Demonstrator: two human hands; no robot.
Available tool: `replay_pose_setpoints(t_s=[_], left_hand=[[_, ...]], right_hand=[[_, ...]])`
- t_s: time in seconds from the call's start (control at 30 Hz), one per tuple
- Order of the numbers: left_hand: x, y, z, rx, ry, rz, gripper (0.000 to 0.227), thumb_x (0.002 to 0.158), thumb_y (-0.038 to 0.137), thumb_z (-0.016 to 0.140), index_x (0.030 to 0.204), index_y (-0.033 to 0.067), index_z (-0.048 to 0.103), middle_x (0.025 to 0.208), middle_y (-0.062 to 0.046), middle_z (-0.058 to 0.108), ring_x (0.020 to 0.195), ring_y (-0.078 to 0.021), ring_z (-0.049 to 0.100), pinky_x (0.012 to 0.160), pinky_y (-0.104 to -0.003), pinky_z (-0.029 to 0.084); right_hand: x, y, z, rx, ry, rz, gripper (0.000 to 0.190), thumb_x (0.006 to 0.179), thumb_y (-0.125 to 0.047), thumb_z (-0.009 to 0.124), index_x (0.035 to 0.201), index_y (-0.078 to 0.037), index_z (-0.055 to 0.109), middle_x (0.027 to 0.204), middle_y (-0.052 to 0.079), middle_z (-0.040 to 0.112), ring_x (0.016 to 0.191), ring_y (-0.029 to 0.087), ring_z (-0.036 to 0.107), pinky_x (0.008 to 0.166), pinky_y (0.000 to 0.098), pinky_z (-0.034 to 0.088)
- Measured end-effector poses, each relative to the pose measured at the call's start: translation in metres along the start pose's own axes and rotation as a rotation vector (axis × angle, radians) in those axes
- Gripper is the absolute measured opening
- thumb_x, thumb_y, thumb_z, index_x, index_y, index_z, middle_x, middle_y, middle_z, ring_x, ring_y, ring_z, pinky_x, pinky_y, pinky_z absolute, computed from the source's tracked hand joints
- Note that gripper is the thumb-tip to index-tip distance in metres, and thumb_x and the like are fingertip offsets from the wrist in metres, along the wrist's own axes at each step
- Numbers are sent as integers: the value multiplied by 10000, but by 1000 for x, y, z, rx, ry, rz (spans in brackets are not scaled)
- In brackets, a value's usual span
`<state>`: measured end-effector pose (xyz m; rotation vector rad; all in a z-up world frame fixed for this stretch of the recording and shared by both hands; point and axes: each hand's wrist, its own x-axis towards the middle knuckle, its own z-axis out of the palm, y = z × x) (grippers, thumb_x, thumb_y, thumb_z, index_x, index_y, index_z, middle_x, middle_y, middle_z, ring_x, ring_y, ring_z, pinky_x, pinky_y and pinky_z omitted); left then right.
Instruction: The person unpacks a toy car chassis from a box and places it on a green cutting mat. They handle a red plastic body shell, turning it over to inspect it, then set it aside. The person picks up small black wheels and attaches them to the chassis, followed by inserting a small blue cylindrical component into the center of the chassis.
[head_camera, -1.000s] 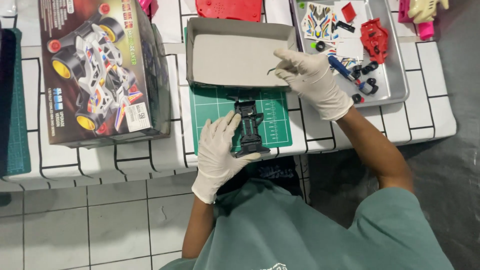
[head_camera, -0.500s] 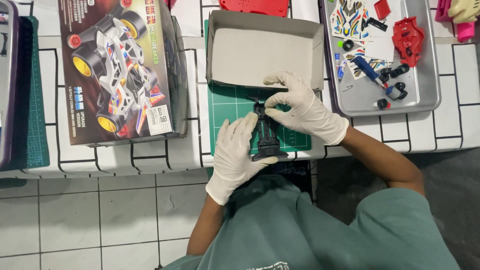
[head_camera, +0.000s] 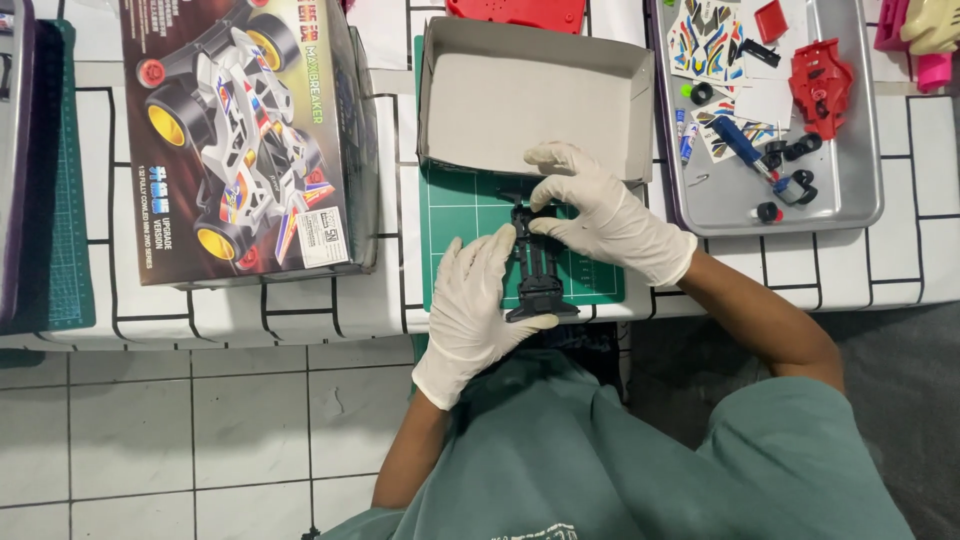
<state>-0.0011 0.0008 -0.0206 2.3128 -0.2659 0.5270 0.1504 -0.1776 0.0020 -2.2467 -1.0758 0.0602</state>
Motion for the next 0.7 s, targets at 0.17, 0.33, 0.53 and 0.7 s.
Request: replay_pose_setpoints(t_s=[0.17, 0.33, 0.53, 0.7], left_hand=[[-2, -2, 2, 18, -3, 0, 1297, 527, 576, 965, 1547, 13, 395, 1447, -166, 580, 1272, -352, 588, 1195, -600, 336], [-2, 0, 2, 28, -7, 2, 1289, 527, 578, 963, 1549, 31, 398, 1466, -154, 567, 1288, -343, 578, 1201, -595, 328], [-1, 2, -2, 29, -14, 2, 1275, 538, 584, 959, 1545, 37, 400, 1474, -149, 560, 1291, -343, 575, 1200, -597, 327], [0, 1, -1, 39, -20, -3, 1271, 532, 596, 954, 1539, 42, 412, 1477, -140, 560, 1294, -336, 576, 1202, -592, 326]], right_hand=[[-7, -8, -9, 45, -11, -50, 174, 823, -90, 850, 962, -132, 753, 1376, 138, 595, 1379, 431, 515, 1134, 529, 426], [-9, -13, -8, -36, 7, -77, 170, 842, -71, 813, 978, -161, 765, 1365, 117, 611, 1369, 408, 530, 1137, 521, 429], [-5, -13, -4, -85, 16, -109, 198, 830, -72, 810, 1010, -136, 760, 1365, 150, 617, 1355, 441, 529, 1112, 551, 448], [-6, -12, -8, -57, 1, -132, 199, 840, -39, 778, 1026, -98, 744, 1337, 177, 639, 1337, 468, 537, 1077, 582, 462]])
